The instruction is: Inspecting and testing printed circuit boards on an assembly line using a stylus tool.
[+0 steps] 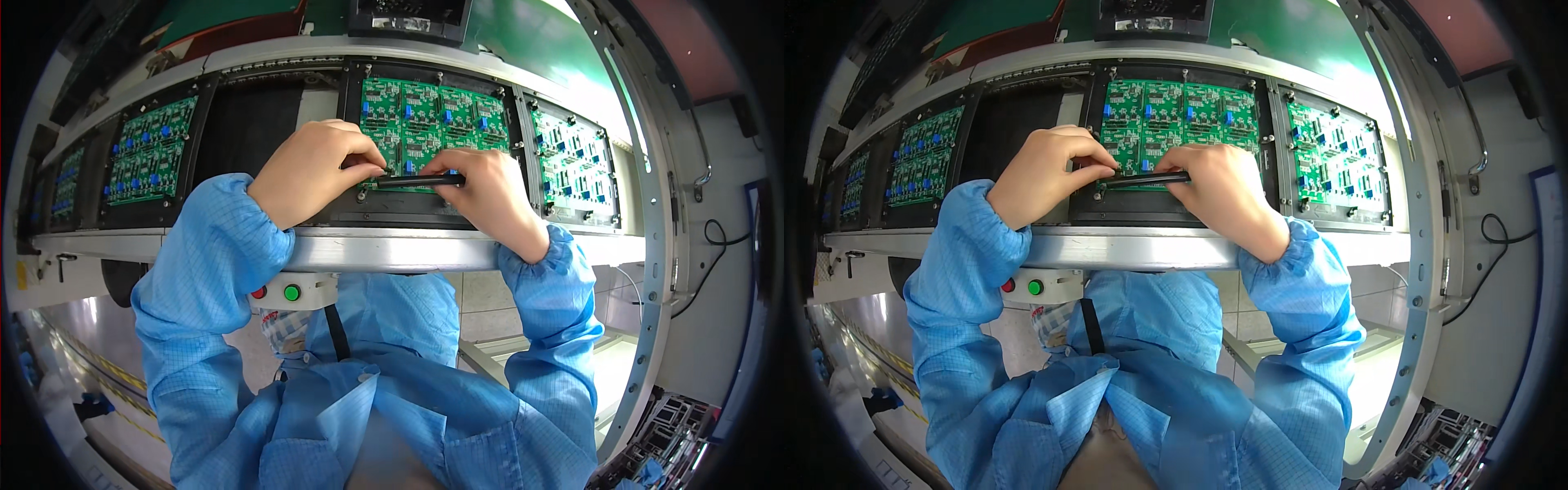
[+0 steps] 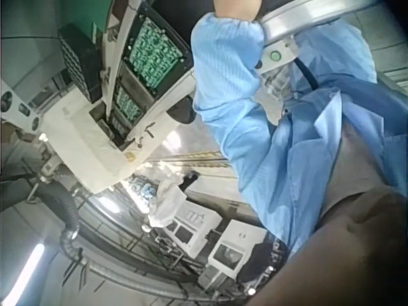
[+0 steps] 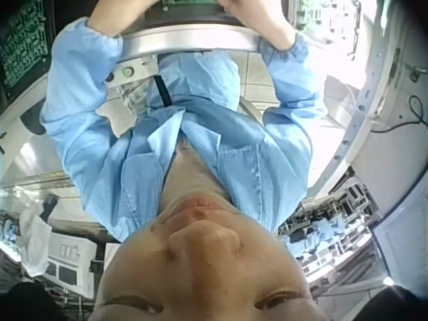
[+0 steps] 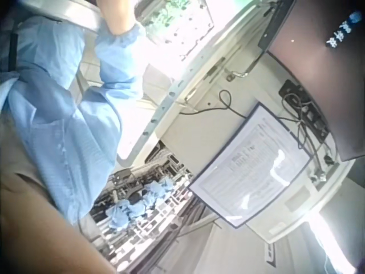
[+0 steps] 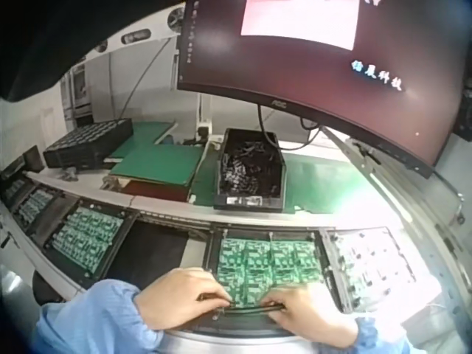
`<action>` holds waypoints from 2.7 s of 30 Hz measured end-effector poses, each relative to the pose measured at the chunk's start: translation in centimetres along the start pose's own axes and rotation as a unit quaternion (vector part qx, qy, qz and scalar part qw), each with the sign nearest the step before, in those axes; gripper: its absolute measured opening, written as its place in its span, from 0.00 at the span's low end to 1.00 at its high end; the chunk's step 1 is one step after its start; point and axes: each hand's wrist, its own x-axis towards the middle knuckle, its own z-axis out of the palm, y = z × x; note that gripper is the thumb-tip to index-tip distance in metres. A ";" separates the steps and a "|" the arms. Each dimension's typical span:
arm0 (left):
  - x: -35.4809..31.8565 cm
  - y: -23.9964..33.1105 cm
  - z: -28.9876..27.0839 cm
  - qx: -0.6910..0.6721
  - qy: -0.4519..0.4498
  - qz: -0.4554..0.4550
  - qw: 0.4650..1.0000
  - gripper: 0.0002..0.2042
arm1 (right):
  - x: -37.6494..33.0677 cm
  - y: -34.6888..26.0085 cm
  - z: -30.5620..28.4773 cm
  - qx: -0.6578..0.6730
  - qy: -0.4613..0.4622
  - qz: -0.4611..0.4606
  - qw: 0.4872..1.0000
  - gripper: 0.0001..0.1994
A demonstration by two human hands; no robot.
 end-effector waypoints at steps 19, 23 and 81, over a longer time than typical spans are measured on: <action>0.7 1.6 1.6 0.168 -0.033 -0.026 0.985 0.09 | -0.6 2.3 0.3 -0.020 0.006 -0.005 1.000 0.10; 0.7 1.6 2.0 0.184 -0.020 -0.015 0.983 0.09 | -0.8 2.6 0.3 -0.028 0.011 -0.017 0.999 0.10; 1.5 3.9 5.8 0.245 0.056 0.100 0.963 0.05 | 18.3 12.3 -8.1 -0.237 0.218 0.014 0.947 0.09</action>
